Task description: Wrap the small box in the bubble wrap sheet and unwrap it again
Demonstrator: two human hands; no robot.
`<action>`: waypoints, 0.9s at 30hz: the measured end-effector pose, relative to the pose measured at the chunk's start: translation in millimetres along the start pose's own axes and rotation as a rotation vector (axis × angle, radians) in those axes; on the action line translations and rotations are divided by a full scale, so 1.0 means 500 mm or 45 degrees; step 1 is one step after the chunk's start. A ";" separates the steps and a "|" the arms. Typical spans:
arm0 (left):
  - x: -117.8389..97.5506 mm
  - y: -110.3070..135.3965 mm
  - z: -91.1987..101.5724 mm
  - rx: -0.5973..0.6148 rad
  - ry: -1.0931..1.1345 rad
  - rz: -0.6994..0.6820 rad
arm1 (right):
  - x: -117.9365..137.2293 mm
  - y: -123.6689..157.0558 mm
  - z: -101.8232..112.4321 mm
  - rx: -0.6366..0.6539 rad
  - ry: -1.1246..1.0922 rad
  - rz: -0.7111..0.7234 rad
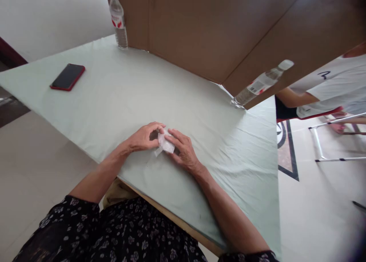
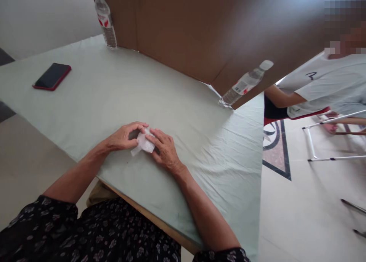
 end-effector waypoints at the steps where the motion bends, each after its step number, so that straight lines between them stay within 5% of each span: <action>1: -0.001 0.002 0.001 0.038 0.002 -0.023 | -0.003 -0.005 0.000 -0.014 0.010 -0.023; 7: 0.006 0.000 0.006 -0.045 0.068 0.004 | -0.022 -0.055 0.009 -0.015 -0.502 -0.425; 12: 0.010 -0.006 -0.006 -0.041 0.580 0.141 | -0.020 -0.058 0.000 0.067 -0.831 -0.753; 18: 0.025 -0.004 -0.015 -0.101 0.658 0.245 | -0.023 -0.055 0.009 0.030 -0.537 -0.724; 27: 0.010 -0.002 -0.023 -0.033 0.620 0.266 | -0.030 -0.045 -0.013 0.097 -0.846 -0.703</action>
Point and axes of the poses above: each hand's wrist, its own y-axis away from the middle knuckle, its own z-axis out of the back of the hand, x = y × z, the point moved 5 cm from there along -y, towards the middle knuckle, and after that the axes turned 10 degrees about -z, right-handed, at the moved point
